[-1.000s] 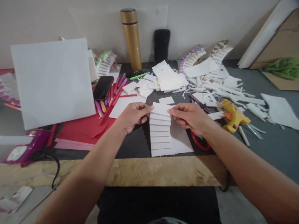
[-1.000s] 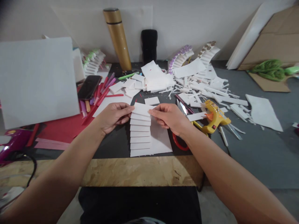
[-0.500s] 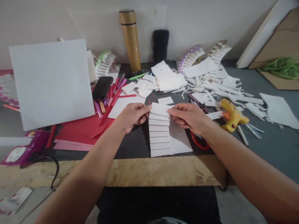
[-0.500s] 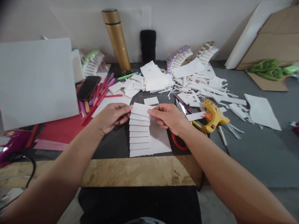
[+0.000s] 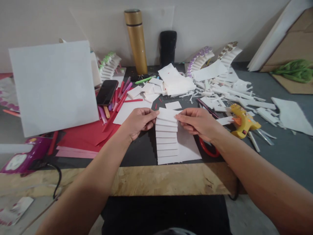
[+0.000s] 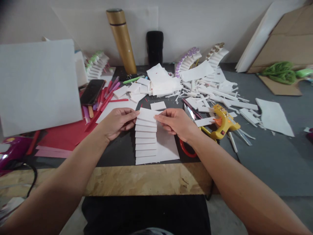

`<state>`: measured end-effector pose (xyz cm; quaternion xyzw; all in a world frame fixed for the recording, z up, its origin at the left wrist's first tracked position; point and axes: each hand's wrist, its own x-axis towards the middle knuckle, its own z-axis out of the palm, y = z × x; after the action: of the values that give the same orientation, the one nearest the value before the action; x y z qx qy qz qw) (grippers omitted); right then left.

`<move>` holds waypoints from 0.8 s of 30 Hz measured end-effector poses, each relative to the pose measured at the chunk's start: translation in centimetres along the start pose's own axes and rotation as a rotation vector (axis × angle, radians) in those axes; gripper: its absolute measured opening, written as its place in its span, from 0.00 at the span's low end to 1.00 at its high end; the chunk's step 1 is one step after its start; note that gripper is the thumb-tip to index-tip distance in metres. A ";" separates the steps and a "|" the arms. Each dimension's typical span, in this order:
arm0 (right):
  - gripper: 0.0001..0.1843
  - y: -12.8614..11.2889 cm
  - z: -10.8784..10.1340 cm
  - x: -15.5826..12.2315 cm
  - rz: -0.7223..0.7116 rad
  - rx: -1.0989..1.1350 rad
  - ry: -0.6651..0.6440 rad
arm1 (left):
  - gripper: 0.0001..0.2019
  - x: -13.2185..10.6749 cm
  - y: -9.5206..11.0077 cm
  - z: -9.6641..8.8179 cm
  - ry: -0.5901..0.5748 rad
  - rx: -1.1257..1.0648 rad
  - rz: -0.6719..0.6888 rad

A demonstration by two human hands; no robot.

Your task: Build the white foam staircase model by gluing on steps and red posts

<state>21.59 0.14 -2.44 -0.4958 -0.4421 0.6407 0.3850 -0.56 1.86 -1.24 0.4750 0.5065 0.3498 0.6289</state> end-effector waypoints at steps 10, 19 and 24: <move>0.23 -0.1 0.0 0.1 0.022 0.007 -0.014 | 0.18 0.3 -0.3 -0.2 -0.045 0.036 0.004; 0.21 -0.5 0.1 -0.5 -0.070 -0.061 -0.025 | 0.23 0.1 -0.1 -0.4 -0.042 0.037 0.104; 0.21 -0.9 0.2 -0.8 -0.038 -0.075 0.005 | 0.23 0.2 -0.2 -0.6 -0.024 0.034 0.127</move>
<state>21.56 -0.36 -1.37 -0.5028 -0.4743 0.6150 0.3795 -1.14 2.10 -1.55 0.5209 0.4734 0.3748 0.6034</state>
